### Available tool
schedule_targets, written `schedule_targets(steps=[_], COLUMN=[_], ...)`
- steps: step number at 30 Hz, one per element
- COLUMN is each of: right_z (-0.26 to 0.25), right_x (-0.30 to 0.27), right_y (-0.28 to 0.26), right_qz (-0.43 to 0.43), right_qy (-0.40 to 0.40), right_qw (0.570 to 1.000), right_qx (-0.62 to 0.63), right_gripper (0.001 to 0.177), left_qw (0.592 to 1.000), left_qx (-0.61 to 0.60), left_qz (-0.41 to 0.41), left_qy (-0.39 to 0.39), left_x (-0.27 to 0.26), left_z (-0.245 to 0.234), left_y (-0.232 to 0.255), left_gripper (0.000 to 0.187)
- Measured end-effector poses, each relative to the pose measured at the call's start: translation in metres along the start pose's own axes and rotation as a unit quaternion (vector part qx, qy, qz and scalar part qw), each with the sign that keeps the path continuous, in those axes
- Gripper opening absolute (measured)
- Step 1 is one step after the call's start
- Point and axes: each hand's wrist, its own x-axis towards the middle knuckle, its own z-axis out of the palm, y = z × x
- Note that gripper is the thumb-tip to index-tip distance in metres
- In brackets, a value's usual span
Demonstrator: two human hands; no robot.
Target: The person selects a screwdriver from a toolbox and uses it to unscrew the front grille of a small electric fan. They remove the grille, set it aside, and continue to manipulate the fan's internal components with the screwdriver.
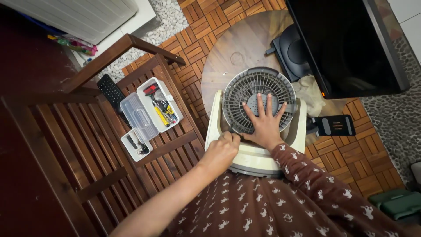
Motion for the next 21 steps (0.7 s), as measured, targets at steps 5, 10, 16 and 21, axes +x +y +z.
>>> schedule_targets(steps=[5, 10, 16, 21], right_z=[-0.001, -0.002, -0.001, 0.003], right_x=[-0.001, 0.002, 0.002, 0.003], right_y=[0.002, 0.000, 0.000, 0.001], right_qz=[-0.005, 0.004, 0.004, -0.005], right_qy=[0.014, -0.003, -0.001, 0.013], right_qw=[1.000, 1.000, 1.000, 1.000], right_qx=[0.006, 0.001, 0.000, 0.007], right_gripper=[0.119, 0.120, 0.120, 0.120], left_qw=[0.999, 0.992, 0.980, 0.956], left_qx=[-0.022, -0.062, -0.098, -0.064], left_qz=[-0.034, -0.093, -0.169, -0.251], left_qy=[-0.032, -0.051, -0.042, -0.141], left_x=[0.006, 0.008, 0.015, 0.027], left_z=[-0.001, -0.004, -0.007, -0.030], left_y=[-0.004, -0.015, -0.004, 0.007], left_gripper=[0.034, 0.032, 0.031, 0.054])
